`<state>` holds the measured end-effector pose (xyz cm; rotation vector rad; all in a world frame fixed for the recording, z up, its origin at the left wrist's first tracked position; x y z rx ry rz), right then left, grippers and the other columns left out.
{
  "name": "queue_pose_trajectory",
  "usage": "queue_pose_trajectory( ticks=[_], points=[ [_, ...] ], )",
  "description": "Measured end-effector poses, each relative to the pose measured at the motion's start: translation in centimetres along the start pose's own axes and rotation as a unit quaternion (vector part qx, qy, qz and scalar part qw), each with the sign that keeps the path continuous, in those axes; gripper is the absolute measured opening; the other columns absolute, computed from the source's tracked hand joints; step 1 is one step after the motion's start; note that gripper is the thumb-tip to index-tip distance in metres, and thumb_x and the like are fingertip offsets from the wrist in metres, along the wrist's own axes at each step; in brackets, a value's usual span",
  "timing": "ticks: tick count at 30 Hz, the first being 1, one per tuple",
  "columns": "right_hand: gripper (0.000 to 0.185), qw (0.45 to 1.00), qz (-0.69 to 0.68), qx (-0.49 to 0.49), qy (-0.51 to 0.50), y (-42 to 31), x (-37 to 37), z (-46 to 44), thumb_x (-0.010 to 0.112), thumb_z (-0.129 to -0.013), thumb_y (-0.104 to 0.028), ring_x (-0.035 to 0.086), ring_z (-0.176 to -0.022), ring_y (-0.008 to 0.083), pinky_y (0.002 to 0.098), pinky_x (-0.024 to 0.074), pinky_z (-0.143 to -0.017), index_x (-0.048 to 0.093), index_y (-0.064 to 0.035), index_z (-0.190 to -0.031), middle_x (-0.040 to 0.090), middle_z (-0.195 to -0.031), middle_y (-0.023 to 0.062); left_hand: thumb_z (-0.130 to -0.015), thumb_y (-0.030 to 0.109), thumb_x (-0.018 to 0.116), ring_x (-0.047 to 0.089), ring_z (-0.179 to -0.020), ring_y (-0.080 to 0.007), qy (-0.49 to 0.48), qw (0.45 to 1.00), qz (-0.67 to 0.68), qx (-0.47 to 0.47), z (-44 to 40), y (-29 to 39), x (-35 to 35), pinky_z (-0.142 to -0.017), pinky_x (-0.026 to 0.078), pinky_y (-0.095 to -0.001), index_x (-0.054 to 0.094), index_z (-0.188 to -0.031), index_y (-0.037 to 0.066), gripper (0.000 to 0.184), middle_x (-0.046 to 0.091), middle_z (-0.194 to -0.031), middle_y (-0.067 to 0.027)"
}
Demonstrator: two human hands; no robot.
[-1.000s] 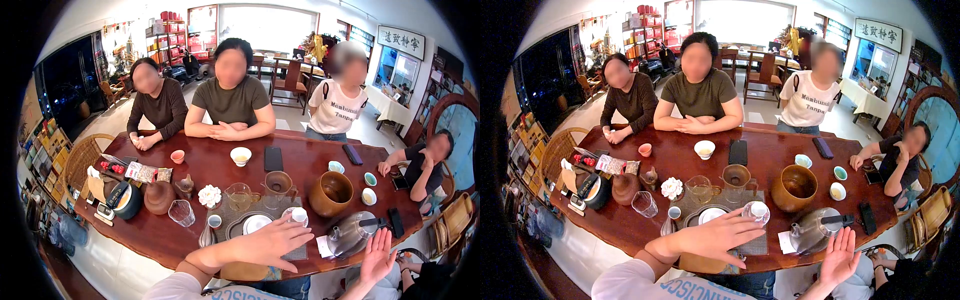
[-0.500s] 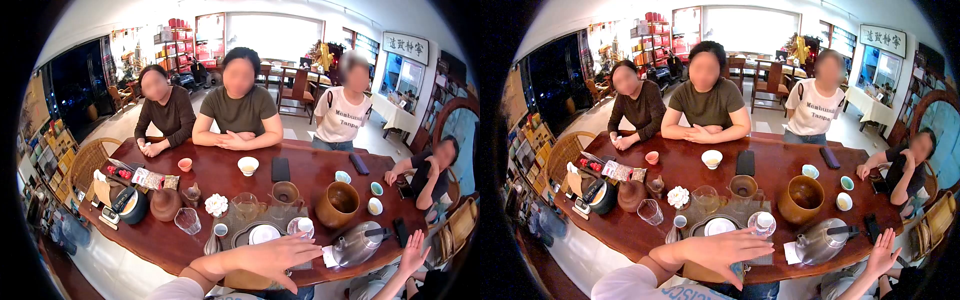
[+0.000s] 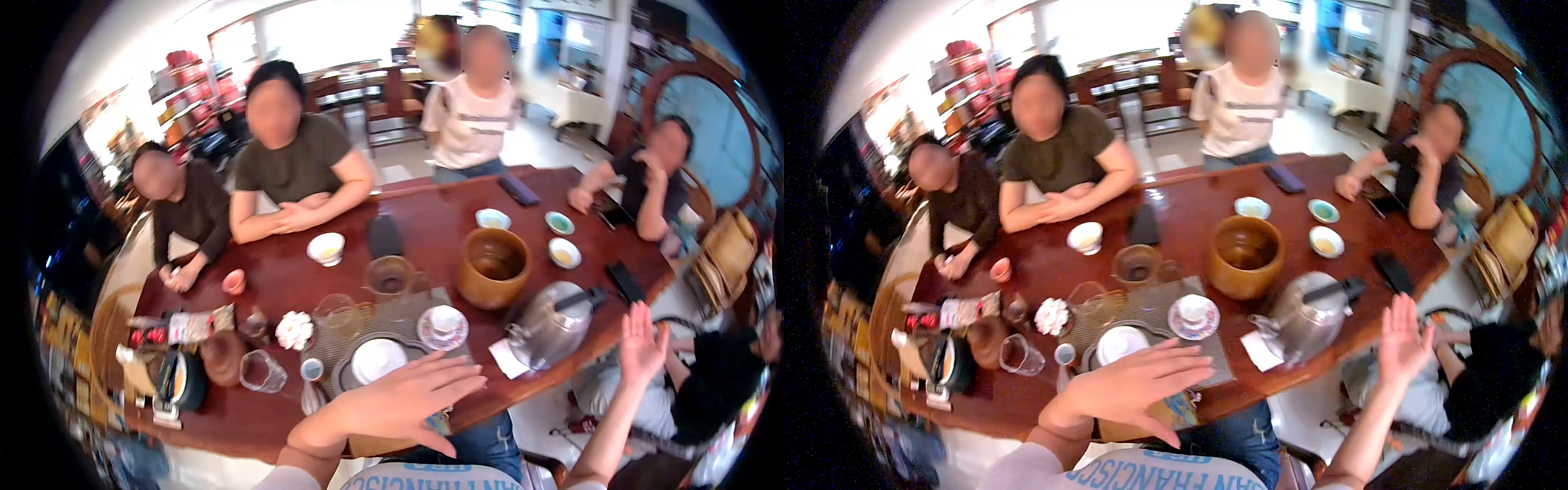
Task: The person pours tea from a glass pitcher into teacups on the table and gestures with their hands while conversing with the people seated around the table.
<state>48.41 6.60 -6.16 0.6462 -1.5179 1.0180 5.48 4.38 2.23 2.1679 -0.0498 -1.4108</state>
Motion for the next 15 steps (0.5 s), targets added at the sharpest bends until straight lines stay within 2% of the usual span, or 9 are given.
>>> queue_pose_trajectory(
  ticks=[2, 5, 8, 14, 15],
  points=[
    [0.060, 0.999, -0.014, 0.018, -0.030, 0.3, -0.3, 0.3, 0.046, -0.095, -0.037, 0.035, -0.133, 0.0311, 0.0484, 0.0261, -0.110, 0.037, 0.0077, -0.133, 0.039, -0.141, 0.0216, -0.066, 0.053, 0.073, 0.042, -0.128, -0.0321, -0.018, 1.000, -0.001, -0.013, -0.2, 0.2, 0.0, -0.108, 0.028, -0.0463, 0.042, -0.133, -0.002, 0.092, 0.045, -0.136, -0.0168],
    [0.059, 0.999, -0.024, 0.017, -0.023, 1.1, 0.3, 1.2, 0.045, -0.095, -0.037, 0.036, -0.133, 0.0310, 0.0475, 0.0277, -0.110, 0.038, 0.0083, -0.133, 0.040, -0.140, 0.0205, -0.066, 0.053, 0.074, 0.044, -0.127, -0.0307, -0.033, 0.999, -0.027, -0.027, -0.3, 0.4, -0.2, -0.107, 0.030, -0.0464, 0.044, -0.132, 0.000, 0.090, 0.047, -0.135, -0.0156],
    [0.060, 0.999, -0.028, 0.022, -0.024, 1.6, 0.7, 1.6, 0.046, -0.094, -0.035, 0.033, -0.134, 0.0307, 0.0463, 0.0254, -0.111, 0.036, 0.0083, -0.134, 0.038, -0.142, 0.0209, -0.066, 0.053, 0.074, 0.045, -0.126, -0.0299, -0.030, 0.998, -0.047, -0.026, -0.2, 0.5, -0.2, -0.106, 0.032, -0.0465, 0.044, -0.132, 0.000, 0.089, 0.047, -0.135, -0.0147],
    [0.059, 0.999, -0.026, 0.035, -0.018, 2.1, 0.8, 1.7, 0.045, -0.095, -0.034, 0.032, -0.135, 0.0307, 0.0464, 0.0243, -0.112, 0.035, 0.0079, -0.135, 0.036, -0.143, 0.0211, -0.066, 0.053, 0.074, 0.044, -0.126, -0.0287, -0.013, 0.999, -0.035, -0.021, -0.1, 0.6, -0.3, -0.106, 0.031, -0.0468, 0.044, -0.133, 0.002, 0.089, 0.047, -0.135, -0.0135],
    [0.060, 0.999, -0.027, 0.031, -0.018, 2.0, 0.8, 1.9, 0.044, -0.095, -0.035, 0.032, -0.135, 0.0305, 0.0465, 0.0243, -0.112, 0.034, 0.0073, -0.136, 0.037, -0.143, 0.0207, -0.067, 0.054, 0.072, 0.042, -0.128, -0.0303, -0.024, 0.999, -0.023, -0.015, -0.1, 0.5, -0.2, -0.107, 0.030, -0.0476, 0.041, -0.134, 0.001, 0.091, 0.045, -0.136, -0.0155]
  ],
)
Point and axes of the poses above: each hand's wrist, its own z-axis away from the middle knuckle, its own x-axis out of the palm, y = z × x, the point moved 2 cm from there along -z, towards the middle knuckle
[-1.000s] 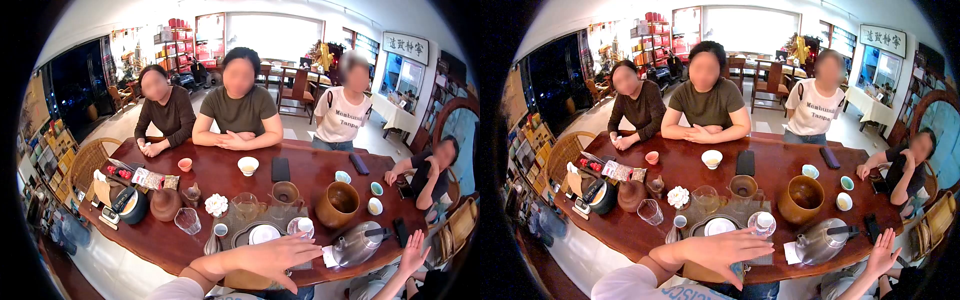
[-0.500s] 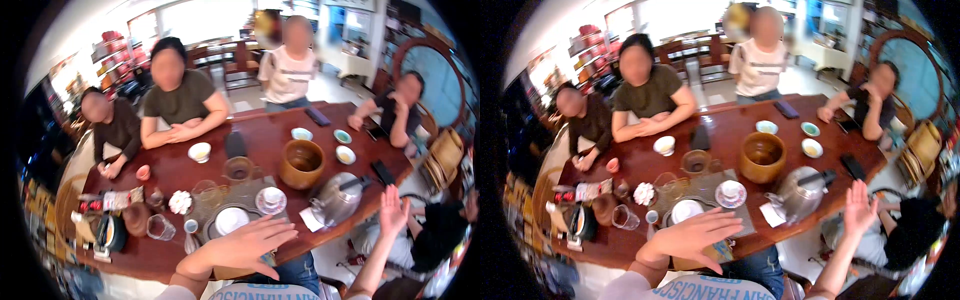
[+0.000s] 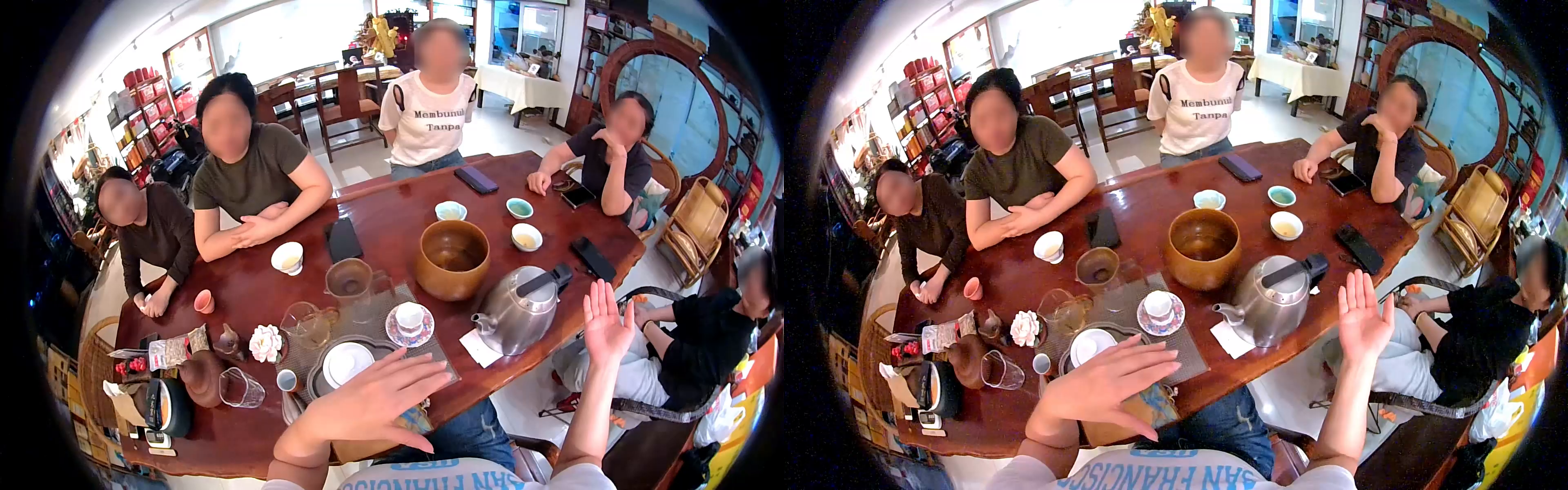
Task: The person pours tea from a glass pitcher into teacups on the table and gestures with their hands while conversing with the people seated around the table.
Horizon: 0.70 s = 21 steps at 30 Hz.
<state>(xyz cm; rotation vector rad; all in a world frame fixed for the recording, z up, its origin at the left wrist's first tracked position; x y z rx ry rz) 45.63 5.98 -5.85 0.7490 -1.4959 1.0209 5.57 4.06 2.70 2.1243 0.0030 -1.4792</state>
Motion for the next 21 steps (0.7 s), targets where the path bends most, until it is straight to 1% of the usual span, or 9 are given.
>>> queue_pose_trajectory(
  ticks=[5, 7, 8, 9, 10, 12, 13, 16, 21],
  points=[
    [0.063, 1.000, 0.010, -0.001, -0.021, 1.1, 1.9, 1.8, 0.043, -0.096, -0.037, 0.029, -0.137, 0.0267, 0.0439, 0.0201, -0.114, 0.025, 0.0033, -0.142, 0.031, -0.147, 0.0178, -0.067, 0.066, 0.066, 0.029, -0.135, -0.0355, -0.016, 0.991, 0.113, 0.071, 0.3, -0.9, 0.6, -0.110, 0.023, -0.0466, 0.026, -0.141, -0.004, 0.109, 0.030, -0.146, -0.0213],
    [0.065, 0.999, 0.020, -0.002, -0.028, 2.6, 3.6, 3.8, 0.039, -0.097, -0.042, 0.028, -0.138, 0.0265, 0.0431, 0.0190, -0.115, 0.024, 0.0018, -0.143, 0.030, -0.148, 0.0162, -0.065, 0.078, 0.057, 0.020, -0.139, -0.0370, -0.062, 0.952, 0.241, 0.179, 0.0, 0.2, 1.2, -0.112, 0.017, -0.0450, 0.015, -0.144, -0.006, 0.123, 0.018, -0.150, -0.0236],
    [0.063, 0.942, 0.104, 0.081, -0.308, 2.6, 1.9, 3.5, 0.037, -0.098, -0.042, 0.026, -0.138, 0.0256, 0.0434, 0.0167, -0.115, 0.023, -0.0020, -0.144, 0.026, -0.150, 0.0144, -0.065, 0.078, 0.057, 0.020, -0.139, -0.0370, -0.085, 0.930, 0.284, 0.215, -0.4, 0.8, 1.7, -0.112, 0.017, -0.0449, 0.015, -0.144, -0.006, 0.123, 0.018, -0.150, -0.0236],
    [0.062, 0.919, 0.107, 0.131, -0.356, 4.1, 2.9, 5.2, 0.034, -0.098, -0.046, 0.026, -0.138, 0.0259, 0.0436, 0.0179, -0.114, 0.028, -0.0047, -0.144, 0.029, -0.148, 0.0138, -0.065, 0.078, 0.058, 0.020, -0.139, -0.0370, -0.103, 0.913, 0.313, 0.239, -0.7, 1.5, 2.3, -0.112, 0.017, -0.0449, 0.015, -0.144, -0.006, 0.123, 0.018, -0.150, -0.0236],
    [0.064, 0.899, 0.090, 0.189, -0.386, 5.9, 4.0, 7.1, 0.032, -0.096, -0.051, 0.030, -0.137, 0.0268, 0.0463, 0.0190, -0.113, 0.033, -0.0060, -0.142, 0.033, -0.147, 0.0143, -0.065, 0.078, 0.058, 0.020, -0.139, -0.0369, -0.119, 0.899, 0.338, 0.251, -1.1, 2.3, 3.2, -0.112, 0.018, -0.0448, 0.015, -0.144, -0.006, 0.123, 0.018, -0.150, -0.0235],
    [0.082, 0.909, -0.012, 0.334, -0.247, 8.2, 2.0, 10.9, 0.045, -0.083, -0.069, 0.041, -0.125, 0.0436, 0.0589, 0.0152, -0.106, 0.054, 0.0004, -0.126, 0.043, -0.136, 0.0275, -0.065, 0.078, 0.058, 0.020, -0.138, -0.0369, -0.136, 0.886, 0.362, 0.255, -1.6, 3.0, 4.2, -0.111, 0.018, -0.0448, 0.015, -0.144, -0.006, 0.123, 0.018, -0.150, -0.0235],
    [0.083, 0.853, 0.116, 0.392, -0.324, 9.5, 2.5, 12.5, 0.043, -0.083, -0.070, 0.043, -0.124, 0.0421, 0.0563, 0.0204, -0.106, 0.053, 0.0000, -0.127, 0.043, -0.136, 0.0264, -0.065, 0.078, 0.058, 0.020, -0.138, -0.0368, -0.141, 0.884, 0.369, 0.250, -1.8, 3.3, 4.5, -0.111, 0.018, -0.0447, 0.015, -0.144, -0.006, 0.123, 0.018, -0.150, -0.0235],
    [0.100, 0.714, 0.194, 0.407, -0.535, 13.4, 2.8, 14.9, 0.035, -0.079, -0.077, 0.034, -0.131, 0.0383, 0.0461, 0.0218, -0.109, 0.044, 0.0077, -0.130, 0.035, -0.141, 0.0265, -0.064, 0.078, 0.058, 0.020, -0.138, -0.0367, -0.148, 0.880, 0.383, 0.241, -2.2, 3.7, 5.3, -0.111, 0.018, -0.0446, 0.015, -0.144, -0.006, 0.123, 0.018, -0.150, -0.0234],
    [0.097, 0.631, 0.261, 0.426, -0.594, 18.0, 3.9, 16.2, 0.036, -0.080, -0.076, 0.035, -0.130, 0.0388, 0.0470, 0.0224, -0.108, 0.045, 0.0067, -0.130, 0.036, -0.140, 0.0265, -0.064, 0.078, 0.058, 0.021, -0.138, -0.0365, -0.161, 0.875, 0.395, 0.228, -2.7, 4.0, 6.2, -0.111, 0.018, -0.0444, 0.016, -0.144, -0.006, 0.123, 0.019, -0.149, -0.0233]
  ],
)
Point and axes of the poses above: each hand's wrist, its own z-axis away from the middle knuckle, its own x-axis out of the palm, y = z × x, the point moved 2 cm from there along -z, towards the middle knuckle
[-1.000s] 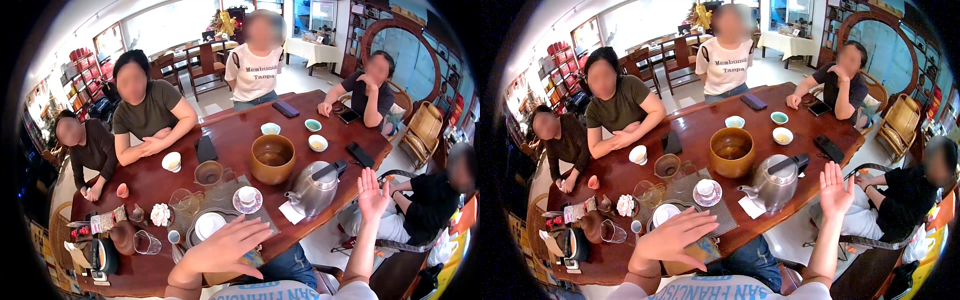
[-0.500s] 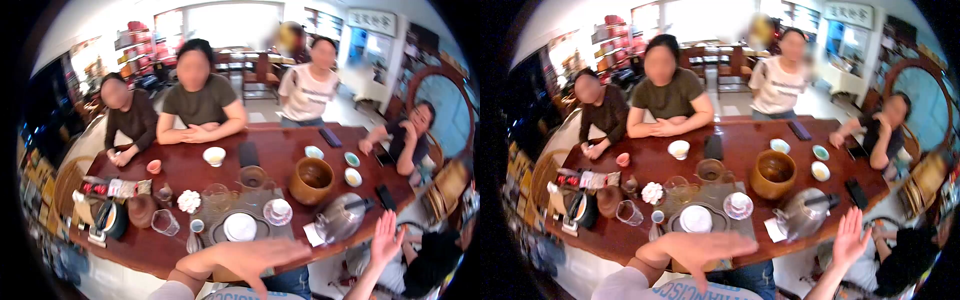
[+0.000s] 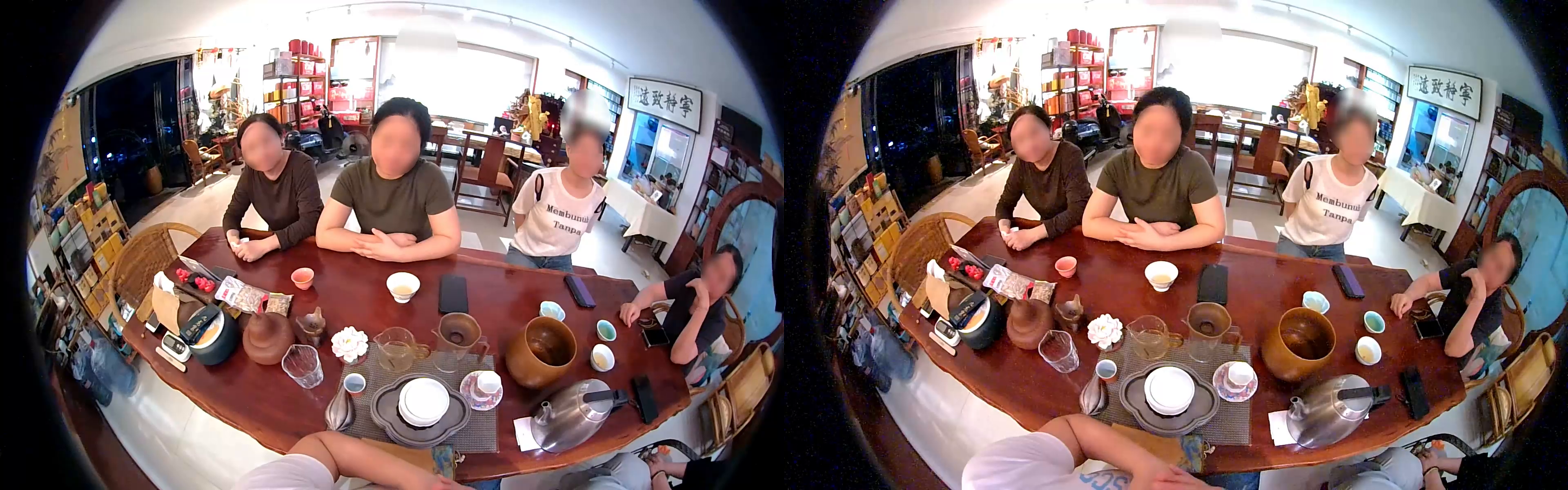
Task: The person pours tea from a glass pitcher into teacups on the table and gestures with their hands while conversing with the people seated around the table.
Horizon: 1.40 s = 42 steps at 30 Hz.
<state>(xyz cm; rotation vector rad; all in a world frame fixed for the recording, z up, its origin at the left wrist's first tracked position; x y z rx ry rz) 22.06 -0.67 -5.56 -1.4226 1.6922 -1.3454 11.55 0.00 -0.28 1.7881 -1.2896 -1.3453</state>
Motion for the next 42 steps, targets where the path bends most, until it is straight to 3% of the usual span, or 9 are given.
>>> queue_pose_trajectory(
  ticks=[21, 27, 31, 34, 36, 37, 39, 42],
  points=[
    [0.089, 0.997, 0.075, 0.000, 0.000, -1.6, -0.4, -2.3, 0.039, -0.082, -0.072, 0.039, -0.127, 0.0410, 0.0508, 0.0248, -0.107, 0.050, 0.0024, -0.129, 0.041, -0.137, 0.0264, -0.063, 0.078, 0.058, 0.023, -0.137, -0.0358, -0.007, 0.997, 0.075, -0.026, -0.8, -2.1, 2.7, -0.110, 0.019, -0.0435, 0.017, -0.143, -0.005, 0.123, 0.020, -0.149, -0.0228],
    [0.086, 0.994, 0.105, -0.007, 0.001, -2.3, -0.5, -2.5, 0.040, -0.083, -0.071, 0.040, -0.126, 0.0416, 0.0519, 0.0255, -0.106, 0.051, 0.0012, -0.129, 0.042, -0.136, 0.0264, -0.063, 0.079, 0.059, 0.023, -0.137, -0.0356, 0.033, 0.997, 0.069, -0.017, 0.1, -1.4, 1.7, -0.110, 0.019, -0.0432, 0.017, -0.143, -0.005, 0.123, 0.020, -0.149, -0.0227],
    [0.085, 0.985, 0.171, -0.033, 0.019, -4.4, -0.8, -1.5, 0.041, -0.083, -0.070, 0.041, -0.126, 0.0420, 0.0527, 0.0260, -0.106, 0.052, 0.0004, -0.129, 0.043, -0.136, 0.0264, -0.063, 0.079, 0.059, 0.023, -0.137, -0.0355, 0.117, 0.992, 0.056, 0.001, 1.2, -0.5, -0.1, -0.110, 0.020, -0.0430, 0.017, -0.143, -0.005, 0.124, 0.021, -0.149, -0.0226],
    [0.084, 0.949, 0.292, -0.051, 0.106, -7.4, -2.0, 1.8, 0.040, -0.085, -0.069, 0.039, -0.128, 0.0413, 0.0502, 0.0305, -0.105, 0.051, 0.0009, -0.130, 0.044, -0.134, 0.0275, -0.063, 0.079, 0.059, 0.024, -0.137, -0.0354, 0.193, 0.980, 0.048, 0.017, 2.3, 0.4, -1.7, -0.110, 0.020, -0.0429, 0.017, -0.143, -0.005, 0.124, 0.021, -0.148, -0.0225],
    [0.089, 0.913, 0.313, -0.092, 0.244, -8.7, -3.1, 4.3, 0.042, -0.085, -0.068, 0.045, -0.123, 0.0435, 0.0502, 0.0312, -0.104, 0.048, 0.0087, -0.128, 0.047, -0.129, 0.0302, -0.062, 0.079, 0.059, 0.024, -0.137, -0.0353, 0.229, 0.972, 0.044, 0.027, 2.9, 1.0, -2.5, -0.110, 0.020, -0.0428, 0.018, -0.143, -0.005, 0.124, 0.021, -0.148, -0.0225],
    [0.067, 0.916, 0.296, -0.172, 0.208, -8.0, -5.6, 6.8, 0.036, -0.095, -0.052, 0.035, -0.133, 0.0339, 0.0521, 0.0228, -0.110, 0.037, -0.0025, -0.139, 0.036, -0.143, 0.0194, -0.062, 0.079, 0.059, 0.024, -0.137, -0.0352, 0.240, 0.970, 0.040, 0.029, 3.2, 1.1, -2.9, -0.110, 0.020, -0.0428, 0.018, -0.143, -0.005, 0.124, 0.021, -0.148, -0.0225],
    [0.074, 0.887, 0.303, -0.201, 0.284, -11.0, -6.6, 7.7, 0.039, -0.093, -0.054, 0.033, -0.134, 0.0350, 0.0504, 0.0202, -0.112, 0.034, 0.0040, -0.139, 0.037, -0.142, 0.0214, -0.062, 0.079, 0.059, 0.024, -0.137, -0.0352, 0.253, 0.966, 0.036, 0.032, 3.4, 1.2, -3.3, -0.110, 0.020, -0.0427, 0.018, -0.143, -0.005, 0.124, 0.021, -0.148, -0.0224],
    [0.077, 0.852, 0.299, -0.203, 0.378, -14.3, -9.1, 9.5, 0.040, -0.092, -0.055, 0.028, -0.137, 0.0330, 0.0432, 0.0209, -0.112, 0.027, 0.0021, -0.142, 0.031, -0.146, 0.0211, -0.062, 0.079, 0.059, 0.024, -0.137, -0.0351, 0.257, 0.965, 0.030, 0.034, 3.5, 1.2, -3.9, -0.110, 0.020, -0.0426, 0.018, -0.143, -0.005, 0.124, 0.021, -0.148, -0.0223]
  ],
)
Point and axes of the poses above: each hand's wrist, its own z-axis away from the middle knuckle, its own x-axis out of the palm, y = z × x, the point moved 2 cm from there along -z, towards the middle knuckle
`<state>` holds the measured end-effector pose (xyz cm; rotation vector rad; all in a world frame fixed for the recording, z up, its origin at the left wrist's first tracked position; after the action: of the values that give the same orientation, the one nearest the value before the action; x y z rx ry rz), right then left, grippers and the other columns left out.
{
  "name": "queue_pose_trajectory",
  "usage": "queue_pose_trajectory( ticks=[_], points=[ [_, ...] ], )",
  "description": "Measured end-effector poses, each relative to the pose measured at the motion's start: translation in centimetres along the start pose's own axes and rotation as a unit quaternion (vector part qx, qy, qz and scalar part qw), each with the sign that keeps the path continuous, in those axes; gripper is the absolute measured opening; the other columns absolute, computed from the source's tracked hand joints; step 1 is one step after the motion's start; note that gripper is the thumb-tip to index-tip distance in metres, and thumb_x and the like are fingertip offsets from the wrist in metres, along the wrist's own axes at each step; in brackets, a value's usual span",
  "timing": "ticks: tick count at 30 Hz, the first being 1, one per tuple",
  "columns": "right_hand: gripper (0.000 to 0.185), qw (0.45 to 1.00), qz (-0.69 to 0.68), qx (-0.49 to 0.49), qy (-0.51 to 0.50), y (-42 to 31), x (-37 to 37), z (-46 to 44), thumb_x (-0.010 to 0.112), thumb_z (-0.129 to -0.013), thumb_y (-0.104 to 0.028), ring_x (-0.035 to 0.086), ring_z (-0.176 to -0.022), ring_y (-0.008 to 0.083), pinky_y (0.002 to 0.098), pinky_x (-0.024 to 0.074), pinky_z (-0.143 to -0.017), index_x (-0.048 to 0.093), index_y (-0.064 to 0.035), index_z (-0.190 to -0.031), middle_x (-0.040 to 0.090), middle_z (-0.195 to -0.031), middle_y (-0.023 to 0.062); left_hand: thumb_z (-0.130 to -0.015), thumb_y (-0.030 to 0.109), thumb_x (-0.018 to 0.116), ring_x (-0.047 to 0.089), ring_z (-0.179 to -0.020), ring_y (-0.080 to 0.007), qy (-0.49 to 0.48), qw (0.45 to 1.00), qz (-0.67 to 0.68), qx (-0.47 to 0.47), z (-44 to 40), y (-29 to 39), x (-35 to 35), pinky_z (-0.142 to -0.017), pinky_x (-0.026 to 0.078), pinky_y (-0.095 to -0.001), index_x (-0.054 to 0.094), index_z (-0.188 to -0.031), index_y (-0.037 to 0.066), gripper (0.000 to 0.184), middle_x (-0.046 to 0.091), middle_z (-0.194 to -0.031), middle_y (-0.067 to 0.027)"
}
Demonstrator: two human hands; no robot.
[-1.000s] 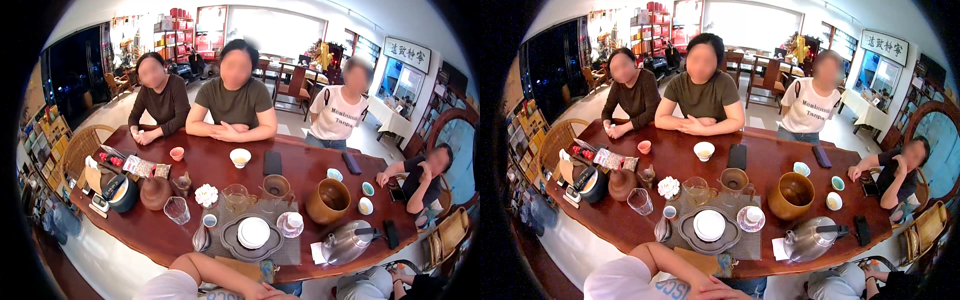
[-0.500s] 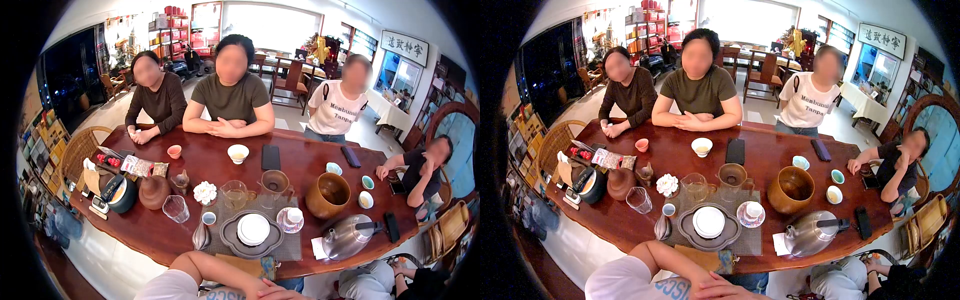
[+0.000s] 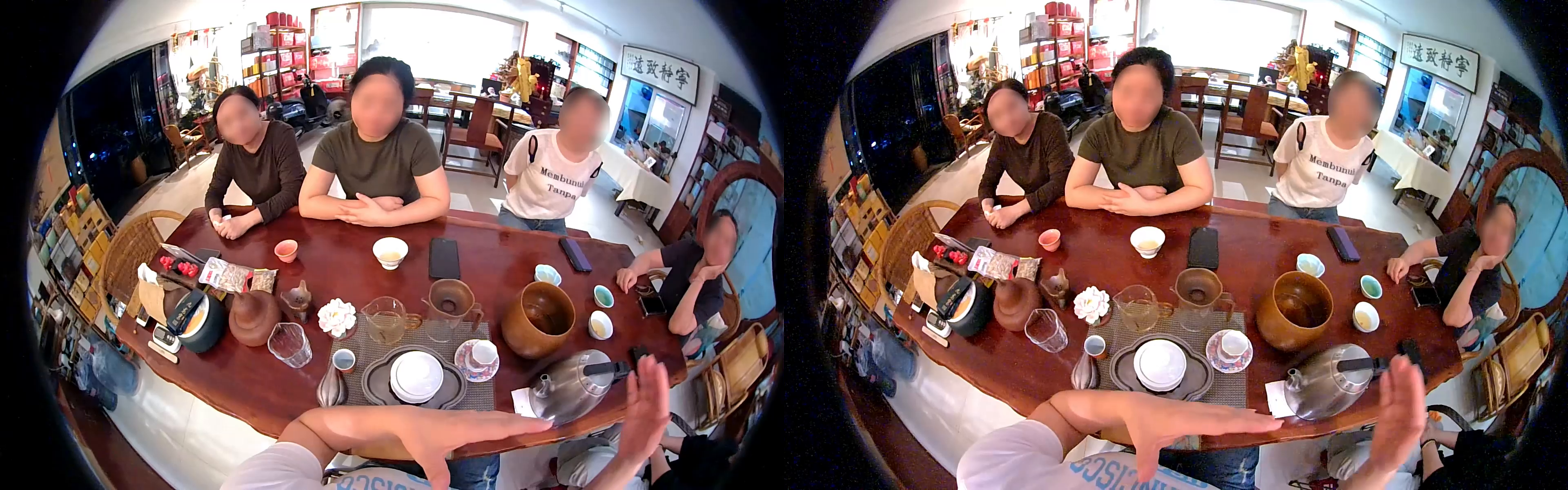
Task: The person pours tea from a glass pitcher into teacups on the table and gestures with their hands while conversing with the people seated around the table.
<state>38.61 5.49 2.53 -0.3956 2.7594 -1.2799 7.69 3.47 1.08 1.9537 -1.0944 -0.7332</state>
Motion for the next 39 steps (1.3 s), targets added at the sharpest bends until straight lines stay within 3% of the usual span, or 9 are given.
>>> queue_pose_trajectory(
  ticks=[9, 13, 17, 21, 23, 27, 33, 35, 39],
  points=[
    [0.060, 0.962, -0.078, 0.116, 0.234, 1.3, -9.3, 0.8, 0.034, -0.098, -0.048, 0.040, -0.129, 0.0258, 0.0386, 0.0349, -0.103, 0.039, -0.0032, -0.137, 0.042, -0.139, 0.0142, -0.061, 0.083, 0.056, 0.020, -0.139, -0.0353, -0.066, 0.995, -0.054, -0.042, 0.3, -0.6, -1.0, -0.111, 0.018, -0.0434, 0.014, -0.145, -0.005, 0.129, 0.017, -0.151, -0.0224],
    [0.057, 0.979, -0.057, 0.150, 0.123, -0.1, -6.5, 1.9, 0.036, -0.098, -0.047, 0.055, -0.114, 0.0288, 0.0406, 0.0453, -0.095, 0.049, -0.0008, -0.127, 0.058, -0.121, 0.0149, -0.061, 0.068, 0.071, 0.038, -0.131, -0.0322, -0.083, 0.993, -0.079, -0.021, 0.1, 0.5, -1.1, -0.106, 0.028, -0.0386, 0.033, -0.139, -0.005, 0.113, 0.039, -0.140, -0.0206],
    [0.054, 0.987, -0.068, 0.134, 0.063, -2.2, -5.0, 1.4, 0.038, -0.098, -0.045, 0.054, -0.114, 0.0275, 0.0388, 0.0447, -0.095, 0.048, -0.0017, -0.129, 0.057, -0.122, 0.0142, -0.060, 0.068, 0.072, 0.039, -0.130, -0.0316, -0.133, 0.990, -0.028, -0.029, 0.5, 0.8, -0.9, -0.104, 0.030, -0.0393, 0.035, -0.139, -0.003, 0.113, 0.041, -0.140, -0.0191],
    [0.051, 0.952, -0.021, 0.141, 0.272, -0.8, -9.4, 0.7, 0.042, -0.097, -0.042, 0.049, -0.119, 0.0198, 0.0345, 0.0412, -0.096, 0.044, -0.0077, -0.134, 0.052, -0.130, 0.0081, -0.059, 0.068, 0.072, 0.041, -0.128, -0.0289, -0.096, 0.994, -0.035, 0.035, -0.3, 1.7, -1.1, -0.102, 0.034, -0.0388, 0.037, -0.137, -0.004, 0.111, 0.042, -0.139, -0.0181],
    [0.048, 0.936, -0.047, 0.154, 0.311, 0.6, -11.2, 1.9, 0.045, -0.096, -0.041, 0.052, -0.114, 0.0172, 0.0340, 0.0418, -0.095, 0.046, -0.0084, -0.132, 0.056, -0.122, 0.0062, -0.060, 0.068, 0.072, 0.049, -0.121, -0.0277, -0.099, 0.992, 0.063, 0.052, 0.4, 0.9, -0.5, -0.096, 0.040, -0.0380, 0.040, -0.134, -0.005, 0.109, 0.049, -0.133, -0.0173],
    [0.041, 0.923, -0.077, 0.175, 0.334, 2.5, -9.7, 4.0, 0.050, -0.095, -0.035, 0.058, -0.099, 0.0148, 0.0328, 0.0460, -0.089, 0.052, -0.0081, -0.125, 0.061, -0.109, 0.0033, -0.062, 0.070, 0.067, 0.060, -0.103, -0.0307, -0.153, 0.986, -0.004, 0.064, 0.7, 0.3, -0.3, -0.087, 0.047, -0.0383, 0.047, -0.128, -0.006, 0.103, 0.061, -0.116, -0.0169],
    [0.028, 0.918, -0.089, 0.188, 0.338, 1.3, -5.4, 5.3, 0.052, -0.094, -0.028, 0.061, -0.087, 0.0144, 0.0309, 0.0528, -0.080, 0.056, -0.0064, -0.112, 0.062, -0.096, 0.0036, -0.063, 0.069, 0.066, 0.060, -0.102, -0.0343, -0.165, 0.981, -0.053, 0.089, 0.5, 0.7, -0.2, -0.086, 0.047, -0.0398, 0.051, -0.125, -0.005, 0.097, 0.060, -0.117, -0.0183],
    [0.025, 0.908, -0.084, 0.199, 0.358, 0.7, -3.8, 5.0, 0.050, -0.095, -0.027, 0.062, -0.082, 0.0145, 0.0299, 0.0545, -0.077, 0.056, -0.0065, -0.108, 0.061, -0.088, 0.0027, -0.062, 0.078, 0.059, 0.037, -0.126, -0.0326, -0.327, 0.938, -0.105, -0.044, 1.5, -0.7, -0.2, -0.103, 0.029, -0.0406, 0.029, -0.137, -0.005, 0.116, 0.035, -0.139, -0.0201],
    [0.025, 0.929, -0.080, 0.193, 0.307, 0.4, -3.1, 5.4, 0.050, -0.095, -0.026, 0.062, -0.080, 0.0152, 0.0309, 0.0556, -0.073, 0.055, -0.0056, -0.108, 0.062, -0.088, 0.0041, -0.065, 0.080, 0.056, 0.031, -0.136, -0.0285, -0.366, 0.918, -0.128, -0.084, 2.1, -1.2, 0.0, -0.110, 0.024, -0.0390, 0.021, -0.143, -0.006, 0.120, 0.027, -0.148, -0.0196]
  ],
)
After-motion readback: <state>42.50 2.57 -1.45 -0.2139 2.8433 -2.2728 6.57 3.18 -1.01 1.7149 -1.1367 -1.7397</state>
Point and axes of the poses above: each hand's wrist, its own z-axis away from the middle knuckle, its own x-axis out of the palm, y = z × x, the point moved 2 cm from there along -z, towards the middle knuckle
